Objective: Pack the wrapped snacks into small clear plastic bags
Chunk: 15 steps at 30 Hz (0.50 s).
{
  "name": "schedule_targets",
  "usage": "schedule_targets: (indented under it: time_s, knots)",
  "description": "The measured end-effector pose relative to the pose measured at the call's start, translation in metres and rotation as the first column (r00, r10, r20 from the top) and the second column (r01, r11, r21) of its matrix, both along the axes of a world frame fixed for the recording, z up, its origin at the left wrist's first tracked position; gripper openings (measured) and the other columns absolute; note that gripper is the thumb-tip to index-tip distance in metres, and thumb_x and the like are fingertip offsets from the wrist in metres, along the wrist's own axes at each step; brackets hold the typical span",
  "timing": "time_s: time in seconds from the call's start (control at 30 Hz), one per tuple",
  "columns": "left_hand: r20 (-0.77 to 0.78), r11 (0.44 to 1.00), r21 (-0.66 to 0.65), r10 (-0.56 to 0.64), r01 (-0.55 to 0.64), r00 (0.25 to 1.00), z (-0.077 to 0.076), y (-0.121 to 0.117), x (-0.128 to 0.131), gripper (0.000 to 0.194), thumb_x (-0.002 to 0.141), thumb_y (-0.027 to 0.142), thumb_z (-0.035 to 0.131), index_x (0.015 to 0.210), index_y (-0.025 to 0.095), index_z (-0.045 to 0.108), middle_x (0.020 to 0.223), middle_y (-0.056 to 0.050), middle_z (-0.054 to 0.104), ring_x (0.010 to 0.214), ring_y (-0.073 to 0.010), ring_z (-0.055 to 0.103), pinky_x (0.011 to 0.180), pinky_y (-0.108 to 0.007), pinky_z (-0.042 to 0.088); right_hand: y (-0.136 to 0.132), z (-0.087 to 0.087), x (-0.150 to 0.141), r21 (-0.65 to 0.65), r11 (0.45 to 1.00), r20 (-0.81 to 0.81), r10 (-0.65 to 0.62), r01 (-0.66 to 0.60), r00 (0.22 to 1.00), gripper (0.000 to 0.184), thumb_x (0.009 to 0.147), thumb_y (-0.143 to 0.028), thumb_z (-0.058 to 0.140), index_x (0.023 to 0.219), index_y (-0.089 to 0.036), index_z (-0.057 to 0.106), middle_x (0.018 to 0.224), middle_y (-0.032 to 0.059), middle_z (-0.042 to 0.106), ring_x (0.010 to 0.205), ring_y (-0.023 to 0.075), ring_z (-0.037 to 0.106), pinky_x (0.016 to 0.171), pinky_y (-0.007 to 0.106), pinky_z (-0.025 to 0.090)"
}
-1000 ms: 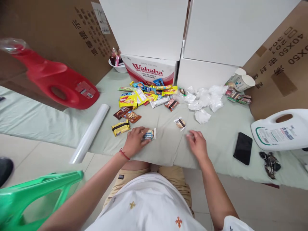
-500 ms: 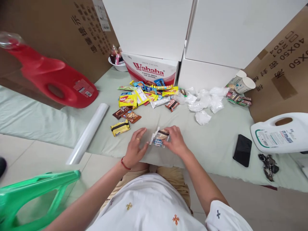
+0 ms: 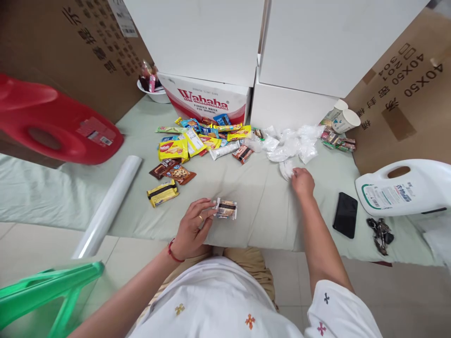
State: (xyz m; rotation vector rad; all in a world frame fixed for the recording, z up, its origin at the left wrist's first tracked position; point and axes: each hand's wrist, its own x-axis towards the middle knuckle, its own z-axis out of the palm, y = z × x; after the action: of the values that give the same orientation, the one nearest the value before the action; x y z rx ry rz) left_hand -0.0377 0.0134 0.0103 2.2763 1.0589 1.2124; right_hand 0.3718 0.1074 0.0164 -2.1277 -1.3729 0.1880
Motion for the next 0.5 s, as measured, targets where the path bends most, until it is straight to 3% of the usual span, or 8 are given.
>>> schedule_targets:
  time_s: [0.07,0.13,0.17,0.23,0.33,0.43,0.5]
  knots:
    - [0.024,1.0,0.001,0.013,-0.013,1.0,0.006,-0.002,0.0,0.033,0.094,0.005,0.054,0.116,0.025,0.066,0.117,-0.009,0.07,0.123,-0.0243,0.058,0.1,-0.045,0.054,0.002,0.006,0.001,0.065,0.997,-0.092,-0.033,0.039,0.995,0.01,0.075,-0.025,0.067,0.082,-0.018,0.069,0.085,0.005,0.063,0.073,0.0176,0.053,0.077,0.035,0.044]
    - [0.077,0.999,-0.016,0.042,-0.041,0.996,0.013,-0.005,0.003,0.03,0.094,0.006,0.056,0.115,0.025,0.067,0.113,-0.008,0.07,0.12,-0.0238,0.059,0.1,-0.044,0.053,-0.005,0.013,-0.013,0.183,0.98,-0.319,-0.016,0.078,0.948,0.019,0.075,-0.037,0.073,0.078,-0.02,0.064,0.073,-0.0005,0.057,0.062,0.0131,0.046,0.064,0.03,0.041]
    - [0.112,0.998,-0.038,0.055,-0.051,0.992,0.018,-0.006,0.006,0.028,0.094,0.007,0.058,0.114,0.025,0.068,0.111,-0.007,0.07,0.118,-0.0233,0.06,0.099,-0.043,0.053,-0.011,0.017,-0.023,0.227,0.969,-0.474,0.026,0.094,0.88,0.026,0.075,-0.043,0.075,0.077,-0.021,0.062,0.068,-0.0029,0.053,0.057,0.0112,0.042,0.057,0.028,0.038]
    - [0.185,0.992,-0.117,0.06,-0.039,0.981,0.027,-0.006,0.014,0.023,0.096,0.01,0.059,0.11,0.025,0.069,0.106,-0.006,0.07,0.114,-0.0216,0.061,0.099,-0.041,0.053,-0.024,0.023,-0.049,0.277,0.953,-0.745,0.132,0.123,0.654,0.037,0.07,-0.051,0.08,0.076,-0.022,0.058,0.062,-0.0064,0.046,0.051,0.0083,0.036,0.048,0.024,0.03]
    - [0.265,0.958,-0.286,0.046,0.033,0.963,0.04,-0.002,0.035,0.015,0.1,0.018,0.056,0.105,0.023,0.07,0.102,-0.006,0.067,0.101,-0.0179,0.064,0.09,-0.034,0.055,-0.045,0.029,-0.093,0.253,0.963,-0.903,0.203,0.089,0.379,0.041,0.062,-0.049,0.086,0.076,-0.022,0.059,0.063,-0.0067,0.047,0.049,0.0066,0.039,0.044,0.021,0.031]
    - [0.292,0.904,-0.425,0.085,0.049,0.953,0.045,0.007,0.061,0.021,0.098,0.031,0.062,0.116,0.022,0.066,0.111,-0.009,0.062,0.094,-0.017,0.065,0.073,-0.028,0.056,-0.061,0.03,-0.132,0.212,0.977,-0.948,0.202,0.018,0.244,0.039,0.062,-0.048,0.088,0.074,-0.021,0.061,0.064,-0.0052,0.053,0.051,0.007,0.045,0.046,0.02,0.037]
    - [0.281,0.896,-0.443,0.115,0.022,0.953,0.044,0.015,0.075,0.049,0.084,0.038,0.078,0.127,0.021,0.061,0.122,-0.012,0.059,0.103,-0.0213,0.063,0.072,-0.029,0.057,-0.07,0.03,-0.152,0.197,0.98,-0.955,0.2,-0.037,0.217,0.037,0.064,-0.048,0.087,0.075,-0.021,0.063,0.063,-0.0047,0.054,0.052,0.0074,0.046,0.047,0.02,0.039]
